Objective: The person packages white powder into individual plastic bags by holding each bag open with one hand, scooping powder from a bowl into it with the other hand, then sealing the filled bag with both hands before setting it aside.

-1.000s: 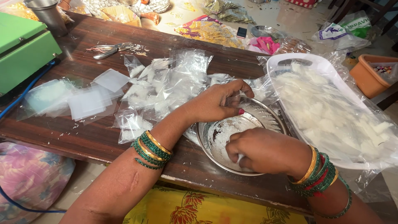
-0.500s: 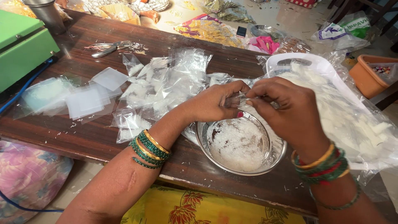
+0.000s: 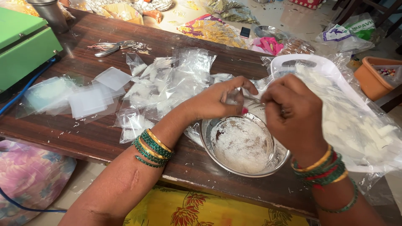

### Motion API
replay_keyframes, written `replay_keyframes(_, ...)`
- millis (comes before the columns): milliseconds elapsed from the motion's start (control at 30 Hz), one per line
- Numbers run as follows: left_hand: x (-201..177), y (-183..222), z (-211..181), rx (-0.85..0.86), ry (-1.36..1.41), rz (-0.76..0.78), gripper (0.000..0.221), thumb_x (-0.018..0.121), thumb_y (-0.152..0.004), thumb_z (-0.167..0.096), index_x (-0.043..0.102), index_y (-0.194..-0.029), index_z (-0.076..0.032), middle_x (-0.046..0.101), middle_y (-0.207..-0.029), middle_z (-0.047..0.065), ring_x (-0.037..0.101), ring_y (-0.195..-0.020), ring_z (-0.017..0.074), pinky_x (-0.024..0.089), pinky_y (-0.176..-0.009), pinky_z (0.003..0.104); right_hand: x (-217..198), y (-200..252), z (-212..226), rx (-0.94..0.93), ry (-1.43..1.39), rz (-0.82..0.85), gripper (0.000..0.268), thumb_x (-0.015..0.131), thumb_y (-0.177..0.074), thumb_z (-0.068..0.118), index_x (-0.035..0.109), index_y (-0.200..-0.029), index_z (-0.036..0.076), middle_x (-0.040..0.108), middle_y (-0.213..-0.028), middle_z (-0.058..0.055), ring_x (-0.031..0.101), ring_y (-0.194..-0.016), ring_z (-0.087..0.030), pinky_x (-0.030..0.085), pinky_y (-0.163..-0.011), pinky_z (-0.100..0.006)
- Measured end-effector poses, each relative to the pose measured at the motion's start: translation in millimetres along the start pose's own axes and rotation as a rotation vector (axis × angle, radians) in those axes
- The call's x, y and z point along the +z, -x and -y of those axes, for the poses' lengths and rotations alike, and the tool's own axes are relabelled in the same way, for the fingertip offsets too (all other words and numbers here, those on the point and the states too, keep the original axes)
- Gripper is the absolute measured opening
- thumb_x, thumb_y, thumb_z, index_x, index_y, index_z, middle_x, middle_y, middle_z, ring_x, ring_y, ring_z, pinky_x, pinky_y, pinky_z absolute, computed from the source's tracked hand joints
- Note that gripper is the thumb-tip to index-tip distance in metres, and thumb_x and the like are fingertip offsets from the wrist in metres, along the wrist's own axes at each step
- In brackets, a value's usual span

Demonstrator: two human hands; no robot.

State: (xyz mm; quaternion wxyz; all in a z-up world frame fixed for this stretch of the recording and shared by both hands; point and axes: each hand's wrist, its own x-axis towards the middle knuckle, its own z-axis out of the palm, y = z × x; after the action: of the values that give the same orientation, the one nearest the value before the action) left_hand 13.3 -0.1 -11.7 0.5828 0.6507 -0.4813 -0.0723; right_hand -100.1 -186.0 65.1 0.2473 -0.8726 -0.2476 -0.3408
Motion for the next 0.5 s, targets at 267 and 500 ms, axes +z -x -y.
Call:
replay_keyframes(267, -6, -4, 0, -0.088, 0.225, 0.001, 0.047, 0.059, -0.103, -0.042, 0.055, -0.131, -0.006, 0.060, -0.088, 0.002, 0.060, -0.083, 0.0111, 0.053, -0.071, 0.029, 17, 5, -19, 0.171, 0.229, 0.975, 0.018, 0.074, -0.077, 0.017, 0.071, -0.095, 0.016, 0.072, -0.090, -0.007, 0.073, -0.080, -0.027, 0.055, -0.074, -0.041)
replay_keyframes(500, -5, -3, 0, -0.088, 0.219, -0.014, 0.048, 0.059, -0.103, -0.044, 0.054, -0.133, -0.006, 0.061, -0.088, 0.002, 0.060, -0.083, 0.0112, 0.052, -0.071, 0.028, 29, 10, 6, -0.141, -0.032, 1.143, 0.016, 0.072, -0.077, 0.013, 0.066, -0.092, 0.012, 0.068, -0.095, -0.006, 0.068, -0.091, -0.032, 0.050, -0.076, -0.047)
